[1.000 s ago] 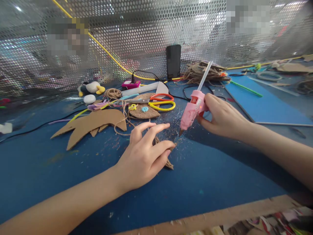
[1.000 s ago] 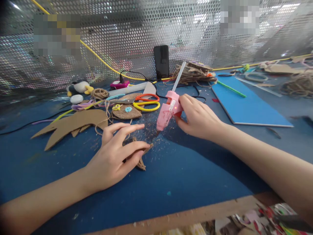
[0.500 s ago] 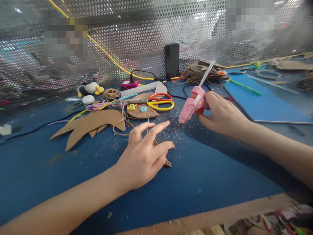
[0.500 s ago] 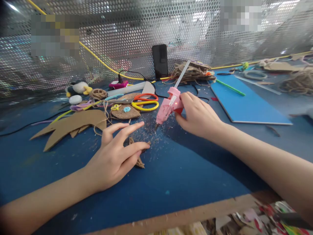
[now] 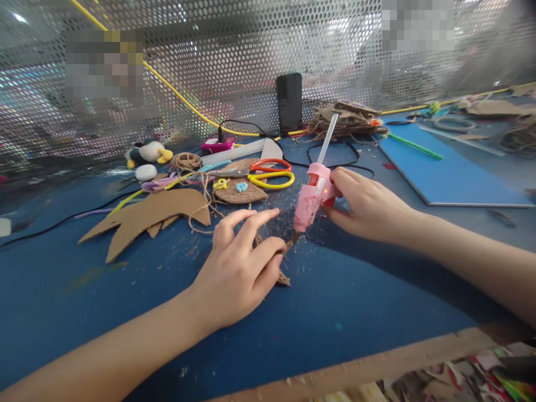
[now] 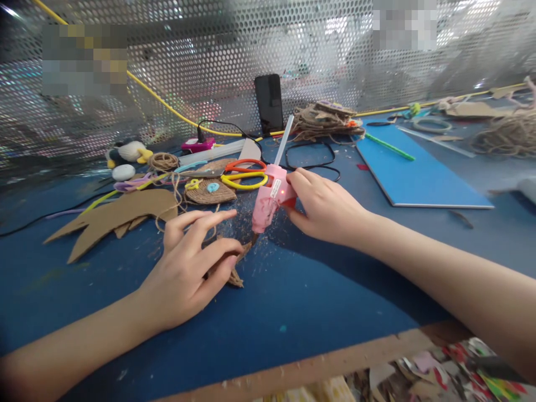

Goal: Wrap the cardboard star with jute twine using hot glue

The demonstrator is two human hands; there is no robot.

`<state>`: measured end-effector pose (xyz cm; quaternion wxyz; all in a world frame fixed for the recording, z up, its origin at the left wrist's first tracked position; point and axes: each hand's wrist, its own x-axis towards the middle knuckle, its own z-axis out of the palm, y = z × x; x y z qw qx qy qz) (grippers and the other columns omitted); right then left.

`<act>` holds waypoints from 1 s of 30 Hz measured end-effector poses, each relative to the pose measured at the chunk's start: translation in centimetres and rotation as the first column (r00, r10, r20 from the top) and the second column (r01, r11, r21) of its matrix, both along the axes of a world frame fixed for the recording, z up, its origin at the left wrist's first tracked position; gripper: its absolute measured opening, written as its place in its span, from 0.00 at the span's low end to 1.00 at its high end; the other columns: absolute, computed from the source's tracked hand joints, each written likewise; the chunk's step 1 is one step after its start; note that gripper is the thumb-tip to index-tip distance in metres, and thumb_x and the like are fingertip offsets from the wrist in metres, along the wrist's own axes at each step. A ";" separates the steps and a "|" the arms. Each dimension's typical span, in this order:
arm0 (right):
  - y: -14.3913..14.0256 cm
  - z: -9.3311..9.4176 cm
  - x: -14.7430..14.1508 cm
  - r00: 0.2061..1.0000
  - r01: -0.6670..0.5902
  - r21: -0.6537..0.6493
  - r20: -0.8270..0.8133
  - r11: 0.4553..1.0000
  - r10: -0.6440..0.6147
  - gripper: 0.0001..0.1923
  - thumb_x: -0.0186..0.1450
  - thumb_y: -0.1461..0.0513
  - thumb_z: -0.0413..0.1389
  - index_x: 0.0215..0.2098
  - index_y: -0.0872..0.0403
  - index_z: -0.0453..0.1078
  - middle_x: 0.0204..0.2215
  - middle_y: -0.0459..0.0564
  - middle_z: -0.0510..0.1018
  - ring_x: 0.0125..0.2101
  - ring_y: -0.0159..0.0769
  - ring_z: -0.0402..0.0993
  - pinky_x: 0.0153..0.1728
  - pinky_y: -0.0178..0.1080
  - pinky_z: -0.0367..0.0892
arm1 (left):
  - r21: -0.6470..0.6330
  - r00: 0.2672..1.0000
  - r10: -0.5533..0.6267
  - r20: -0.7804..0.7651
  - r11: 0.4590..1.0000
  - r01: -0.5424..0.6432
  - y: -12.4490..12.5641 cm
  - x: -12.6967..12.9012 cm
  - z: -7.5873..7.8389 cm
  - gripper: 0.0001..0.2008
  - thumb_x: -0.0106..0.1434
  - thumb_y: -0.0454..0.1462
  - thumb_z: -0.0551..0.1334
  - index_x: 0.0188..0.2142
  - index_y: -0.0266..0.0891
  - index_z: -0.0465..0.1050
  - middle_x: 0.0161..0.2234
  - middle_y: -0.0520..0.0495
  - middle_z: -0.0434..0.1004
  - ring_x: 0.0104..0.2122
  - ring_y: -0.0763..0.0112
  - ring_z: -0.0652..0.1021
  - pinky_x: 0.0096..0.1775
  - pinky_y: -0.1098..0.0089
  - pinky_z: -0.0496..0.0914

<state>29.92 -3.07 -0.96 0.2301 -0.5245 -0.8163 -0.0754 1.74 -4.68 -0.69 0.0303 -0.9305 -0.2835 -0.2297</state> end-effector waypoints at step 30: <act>0.2 -0.3 0.0 0.999 -0.038 -0.048 -0.018 0.998 0.037 0.03 0.64 0.62 0.50 0.36 0.50 0.58 0.32 0.52 0.72 0.30 0.40 0.67 0.31 0.40 0.58 | -0.025 1.000 -0.012 0.006 1.000 0.012 0.1 0.0 0.0 0.09 0.70 0.33 0.58 0.43 0.38 0.78 0.60 0.38 0.68 0.60 0.47 0.62 0.61 0.46 0.59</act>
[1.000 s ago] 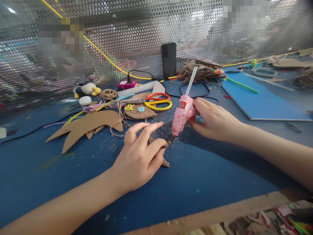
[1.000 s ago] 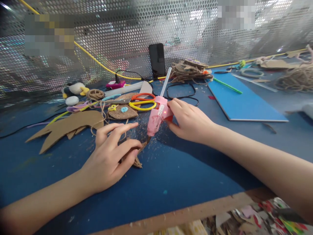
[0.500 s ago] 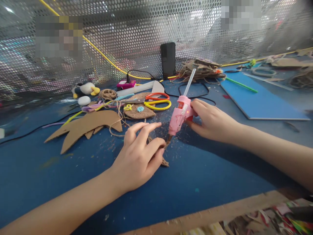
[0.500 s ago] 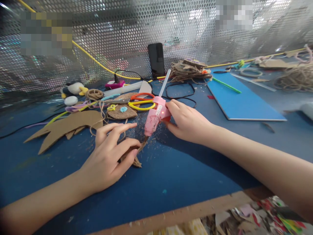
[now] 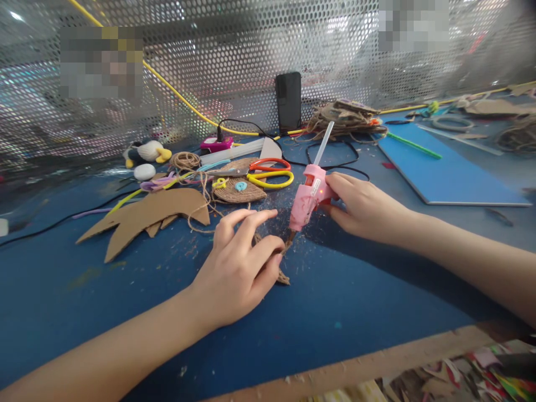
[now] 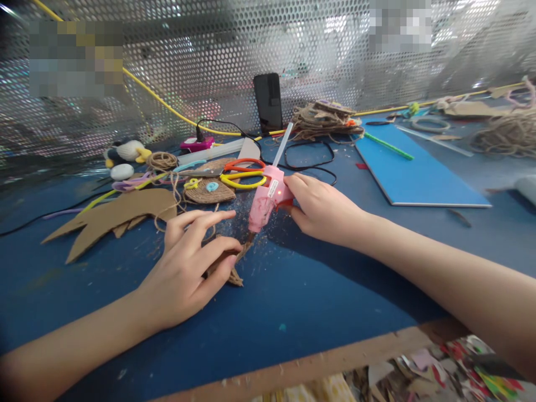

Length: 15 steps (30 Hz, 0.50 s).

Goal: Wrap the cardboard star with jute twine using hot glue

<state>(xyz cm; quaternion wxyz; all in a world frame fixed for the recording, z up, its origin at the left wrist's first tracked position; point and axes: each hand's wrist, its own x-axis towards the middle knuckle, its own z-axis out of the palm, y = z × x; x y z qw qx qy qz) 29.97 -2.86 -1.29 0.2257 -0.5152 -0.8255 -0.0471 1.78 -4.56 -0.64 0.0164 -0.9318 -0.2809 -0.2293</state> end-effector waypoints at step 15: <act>-0.1 0.6 0.4 0.996 -0.038 0.252 0.091 0.967 0.015 0.03 0.66 0.64 0.52 0.39 0.52 0.63 0.36 0.55 0.73 0.36 0.45 0.69 0.37 0.44 0.65 | -0.006 1.000 -0.003 0.009 1.000 0.004 0.0 0.1 0.0 0.10 0.70 0.33 0.58 0.43 0.38 0.79 0.60 0.37 0.68 0.60 0.47 0.62 0.61 0.47 0.59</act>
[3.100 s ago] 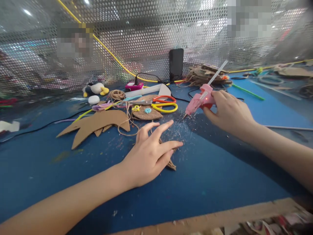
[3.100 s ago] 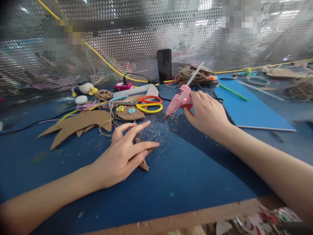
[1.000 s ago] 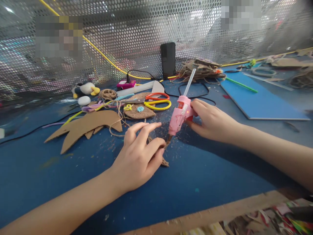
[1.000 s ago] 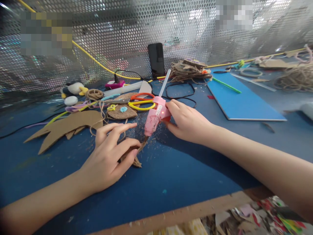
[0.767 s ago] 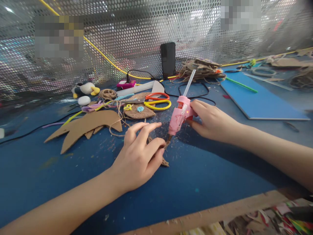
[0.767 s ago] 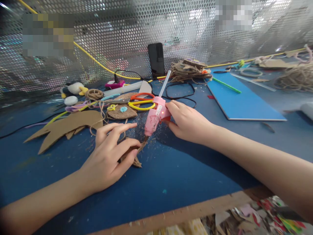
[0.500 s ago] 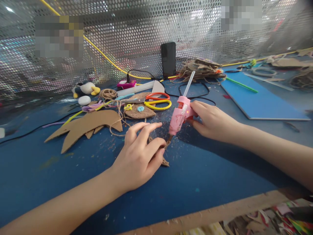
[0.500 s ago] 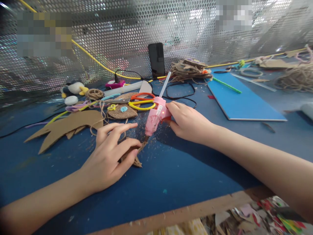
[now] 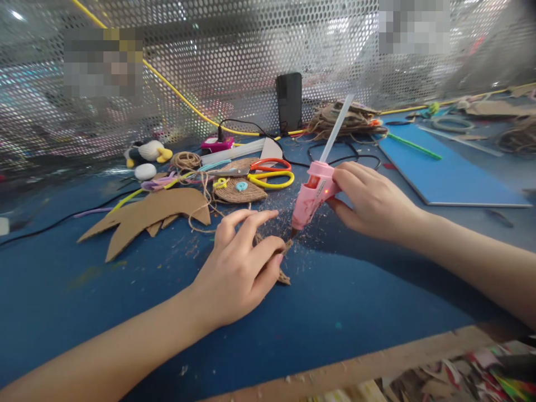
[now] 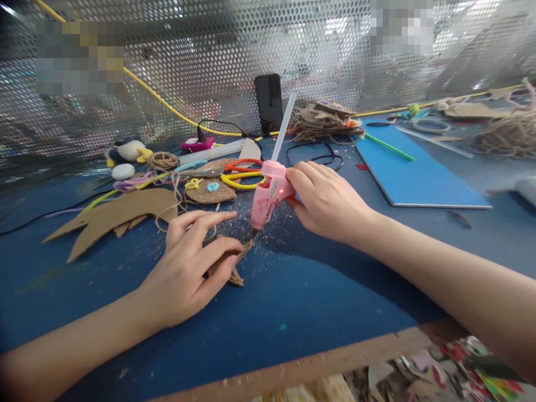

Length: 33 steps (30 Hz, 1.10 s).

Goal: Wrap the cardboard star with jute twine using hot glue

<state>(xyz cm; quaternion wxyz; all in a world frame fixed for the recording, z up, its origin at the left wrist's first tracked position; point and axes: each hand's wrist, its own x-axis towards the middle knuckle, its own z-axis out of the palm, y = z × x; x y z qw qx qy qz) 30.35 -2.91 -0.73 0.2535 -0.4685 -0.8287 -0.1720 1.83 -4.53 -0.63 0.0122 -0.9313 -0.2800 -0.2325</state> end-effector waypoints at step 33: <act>-2.8 0.1 -3.9 0.928 -0.357 -0.247 -0.204 0.901 0.312 0.05 0.67 0.62 0.59 0.35 0.49 0.79 0.38 0.52 0.76 0.48 0.47 0.64 0.53 0.53 0.61 | -0.139 0.996 -0.089 -0.004 0.986 0.087 -0.1 -0.3 -0.2 0.18 0.65 0.45 0.63 0.49 0.35 0.78 0.62 0.35 0.66 0.61 0.43 0.61 0.62 0.44 0.61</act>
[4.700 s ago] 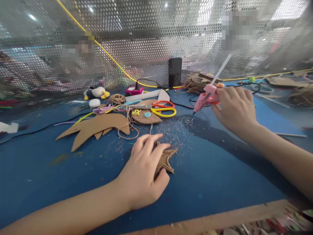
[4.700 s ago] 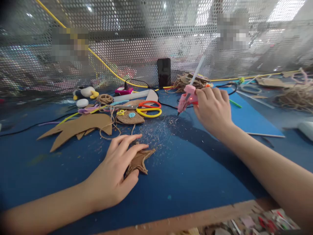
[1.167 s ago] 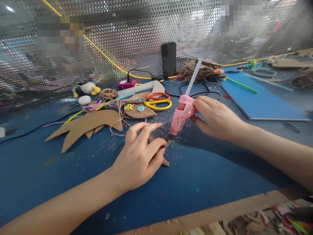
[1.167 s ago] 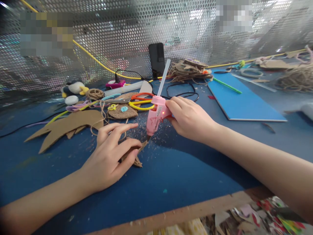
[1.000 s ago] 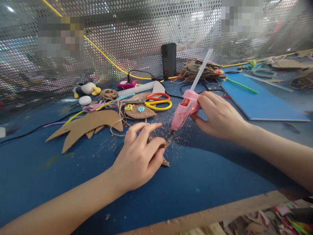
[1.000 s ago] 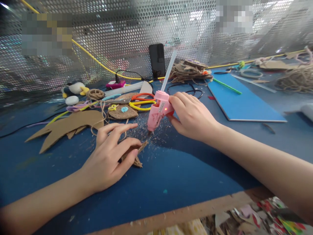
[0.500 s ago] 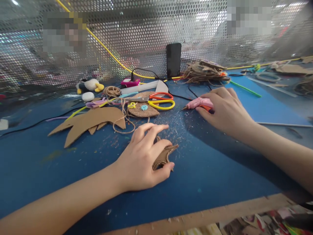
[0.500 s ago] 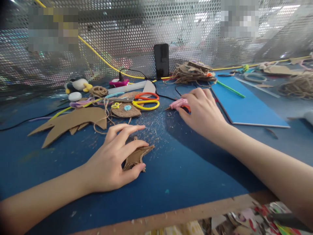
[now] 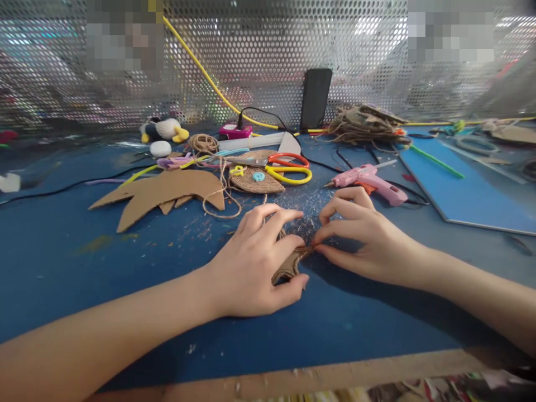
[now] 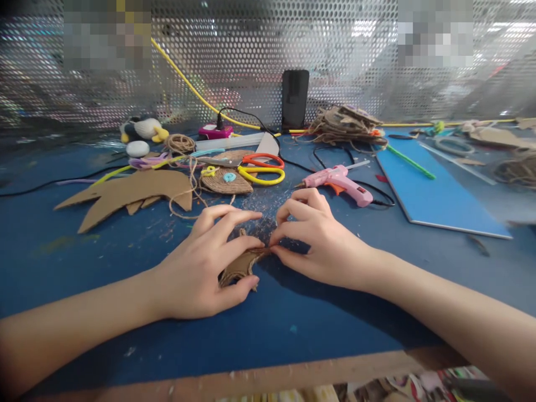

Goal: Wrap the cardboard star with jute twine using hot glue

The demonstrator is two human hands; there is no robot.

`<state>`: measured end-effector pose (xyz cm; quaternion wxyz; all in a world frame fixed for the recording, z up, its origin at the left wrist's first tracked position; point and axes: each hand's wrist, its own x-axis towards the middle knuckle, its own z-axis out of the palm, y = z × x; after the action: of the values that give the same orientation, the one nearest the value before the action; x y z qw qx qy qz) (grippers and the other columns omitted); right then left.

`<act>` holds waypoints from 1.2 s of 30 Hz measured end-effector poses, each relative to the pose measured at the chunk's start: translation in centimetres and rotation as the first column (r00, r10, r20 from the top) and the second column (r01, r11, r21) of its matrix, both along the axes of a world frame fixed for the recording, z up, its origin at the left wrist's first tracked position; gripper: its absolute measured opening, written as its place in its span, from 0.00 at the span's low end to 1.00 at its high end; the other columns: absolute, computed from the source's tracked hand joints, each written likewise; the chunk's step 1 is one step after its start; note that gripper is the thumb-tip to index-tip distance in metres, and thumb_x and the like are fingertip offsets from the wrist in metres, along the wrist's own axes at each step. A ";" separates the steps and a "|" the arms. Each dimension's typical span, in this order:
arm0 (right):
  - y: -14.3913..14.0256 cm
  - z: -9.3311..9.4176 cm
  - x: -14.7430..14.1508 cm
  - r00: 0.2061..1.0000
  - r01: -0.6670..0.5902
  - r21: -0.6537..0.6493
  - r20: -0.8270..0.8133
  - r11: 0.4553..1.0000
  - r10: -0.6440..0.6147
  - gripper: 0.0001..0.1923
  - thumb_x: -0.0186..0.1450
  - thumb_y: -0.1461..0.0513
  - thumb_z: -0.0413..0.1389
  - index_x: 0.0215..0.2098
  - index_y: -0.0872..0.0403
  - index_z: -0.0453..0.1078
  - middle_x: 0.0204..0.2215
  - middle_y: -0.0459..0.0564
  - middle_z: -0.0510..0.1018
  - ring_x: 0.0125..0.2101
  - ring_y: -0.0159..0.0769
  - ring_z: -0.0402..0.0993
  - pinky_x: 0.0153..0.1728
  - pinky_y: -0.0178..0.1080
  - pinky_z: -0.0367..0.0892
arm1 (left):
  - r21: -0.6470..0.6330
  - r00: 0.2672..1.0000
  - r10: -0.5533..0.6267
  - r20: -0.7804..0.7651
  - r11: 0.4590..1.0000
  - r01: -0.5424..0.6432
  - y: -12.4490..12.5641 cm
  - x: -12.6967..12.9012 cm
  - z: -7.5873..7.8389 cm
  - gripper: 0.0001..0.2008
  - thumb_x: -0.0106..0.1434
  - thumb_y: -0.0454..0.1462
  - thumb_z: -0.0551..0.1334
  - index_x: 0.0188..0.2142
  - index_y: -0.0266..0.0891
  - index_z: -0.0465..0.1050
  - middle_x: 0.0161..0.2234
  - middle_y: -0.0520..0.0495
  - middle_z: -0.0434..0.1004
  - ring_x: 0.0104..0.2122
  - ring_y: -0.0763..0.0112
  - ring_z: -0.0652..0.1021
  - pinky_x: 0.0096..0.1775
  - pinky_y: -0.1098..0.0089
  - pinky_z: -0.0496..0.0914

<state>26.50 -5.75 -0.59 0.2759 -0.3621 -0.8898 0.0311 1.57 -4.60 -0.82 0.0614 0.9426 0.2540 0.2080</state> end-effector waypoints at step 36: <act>-0.2 -0.1 -0.1 0.999 -0.015 0.049 0.041 0.999 0.013 0.09 0.69 0.64 0.58 0.36 0.47 0.80 0.37 0.52 0.77 0.49 0.48 0.63 0.52 0.54 0.62 | -0.017 1.000 -0.008 -0.006 1.000 0.007 -0.1 0.0 0.2 0.18 0.65 0.44 0.63 0.49 0.36 0.78 0.62 0.35 0.66 0.61 0.44 0.62 0.62 0.43 0.61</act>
<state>26.37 -5.99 -0.65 0.2665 -0.3496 -0.8982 0.0040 1.58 -4.71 -0.66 0.0694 0.9436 0.2525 0.2027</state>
